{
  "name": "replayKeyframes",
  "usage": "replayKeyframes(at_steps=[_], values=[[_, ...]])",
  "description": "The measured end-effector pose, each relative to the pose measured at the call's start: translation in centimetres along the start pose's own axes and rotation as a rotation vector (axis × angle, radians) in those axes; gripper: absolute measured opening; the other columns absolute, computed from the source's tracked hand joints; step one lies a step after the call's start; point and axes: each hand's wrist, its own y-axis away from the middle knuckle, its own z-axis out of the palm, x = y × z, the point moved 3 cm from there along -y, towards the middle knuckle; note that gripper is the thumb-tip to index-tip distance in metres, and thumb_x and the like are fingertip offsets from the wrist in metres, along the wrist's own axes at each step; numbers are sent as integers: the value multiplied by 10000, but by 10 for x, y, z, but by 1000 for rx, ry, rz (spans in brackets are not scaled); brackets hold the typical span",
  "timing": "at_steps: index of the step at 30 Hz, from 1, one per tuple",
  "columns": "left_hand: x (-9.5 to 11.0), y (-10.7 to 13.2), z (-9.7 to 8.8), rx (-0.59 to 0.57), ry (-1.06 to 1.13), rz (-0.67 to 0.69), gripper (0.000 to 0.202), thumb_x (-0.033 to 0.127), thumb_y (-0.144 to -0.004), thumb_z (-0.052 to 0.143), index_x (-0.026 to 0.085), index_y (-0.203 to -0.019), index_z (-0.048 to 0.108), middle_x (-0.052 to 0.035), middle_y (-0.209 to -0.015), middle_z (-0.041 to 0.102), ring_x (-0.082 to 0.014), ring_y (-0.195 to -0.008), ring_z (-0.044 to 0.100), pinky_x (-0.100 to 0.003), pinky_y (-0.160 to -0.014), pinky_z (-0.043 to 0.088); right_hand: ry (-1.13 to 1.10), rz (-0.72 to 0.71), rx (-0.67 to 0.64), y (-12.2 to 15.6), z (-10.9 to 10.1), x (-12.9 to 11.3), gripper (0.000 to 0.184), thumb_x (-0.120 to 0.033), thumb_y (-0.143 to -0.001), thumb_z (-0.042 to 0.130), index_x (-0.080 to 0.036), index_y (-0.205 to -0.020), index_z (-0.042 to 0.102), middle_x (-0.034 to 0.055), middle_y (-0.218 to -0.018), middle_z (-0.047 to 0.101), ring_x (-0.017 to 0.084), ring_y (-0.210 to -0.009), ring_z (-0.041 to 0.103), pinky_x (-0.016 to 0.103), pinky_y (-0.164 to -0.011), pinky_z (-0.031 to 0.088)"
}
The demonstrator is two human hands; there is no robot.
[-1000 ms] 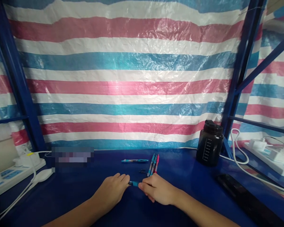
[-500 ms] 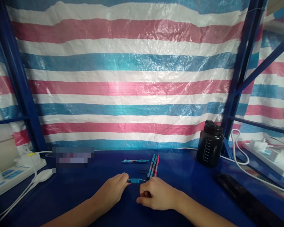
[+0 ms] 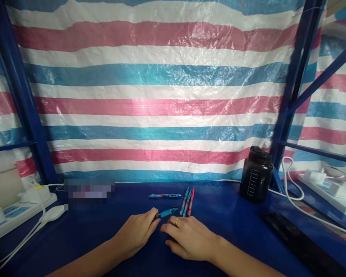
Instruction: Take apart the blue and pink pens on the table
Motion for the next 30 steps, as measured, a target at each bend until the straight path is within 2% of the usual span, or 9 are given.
replayKeyframes(at_steps=[3, 5, 8, 12, 15, 20, 24, 27, 30], values=[[1, 3, -1, 55, 100, 105, 156, 198, -991, 320, 199, -1076, 450, -37, -935, 667, -212, -843, 671, -291, -693, 495, -25, -10, 69, 0, -1, -3, 546, -245, -918, 484, -222, -1431, 300, 115, -1314, 526, 232, -1122, 570, 331, -881, 497], [1, 4, 1, 83, 147, 170, 188, 176, -986, 300, 200, -1083, 459, -49, -983, 653, -198, -888, 660, -282, -739, 498, -32, -2, 81, 1, 2, -2, 666, -234, -905, 501, -212, -1488, 179, 132, -1325, 518, 246, -1137, 564, 353, -897, 505], [-2, 2, 4, 105, 175, 201, 233, 183, -991, 292, 200, -1141, 469, -61, -1034, 643, -195, -939, 648, -286, -793, 503, -25, 30, 115, 1, 7, 3, 709, -227, -910, 482, -191, -1509, 105, 154, -1318, 522, 267, -1131, 572, 379, -879, 525], [-3, 1, 5, 100, 209, 245, 330, 253, -994, 357, 219, -1320, 390, -64, -1161, 634, -201, -996, 637, -294, -841, 505, -43, 50, 241, 3, 8, 6, 664, -247, -920, 472, -179, -1498, 153, 167, -1359, 491, 270, -1211, 519, 393, -948, 493], [0, 4, 3, 105, 156, 274, 388, 341, -982, 412, 190, -1339, 399, -75, -1128, 651, -233, -952, 640, -343, -833, 508, -106, 86, 351, 5, 1, 10, 575, -284, -929, 475, -191, -1454, 258, 151, -1328, 520, 254, -1192, 529, 397, -972, 471], [-2, 2, 1, 146, 46, 162, 278, 286, -967, 420, 190, -1195, 547, -82, -1057, 638, -260, -961, 592, -420, -862, 476, -170, 400, 492, 9, -17, 51, 345, -373, -984, 375, -206, -1272, 464, 91, -1054, 635, 214, -961, 618, 359, -866, 486], [-23, -8, 5, 153, 137, 6, 264, 180, -907, 452, 196, -1143, 569, -81, -1139, 583, -238, -1081, 544, -392, -933, 455, 32, 657, 261, 15, -15, 92, 254, -321, -997, 318, -219, -1034, 548, 48, -954, 654, 196, -904, 627, 290, -763, 451], [-44, -15, 9, 141, 134, -94, 289, 195, -916, 417, 171, -1165, 562, -112, -1249, 535, -252, -1185, 497, -419, -1015, 405, 97, 702, 174, 20, -8, 106, 218, -247, -962, 363, -197, -912, 568, 61, -833, 656, 220, -796, 634, 290, -661, 412], [-55, -18, 12, 116, 126, -111, 345, 226, -919, 419, 153, -1233, 541, -134, -1338, 495, -275, -1271, 439, -445, -1057, 371, 152, 681, 115, 21, 0, 104, 203, -217, -953, 385, -191, -885, 575, 72, -793, 657, 241, -789, 636, 292, -641, 395]])
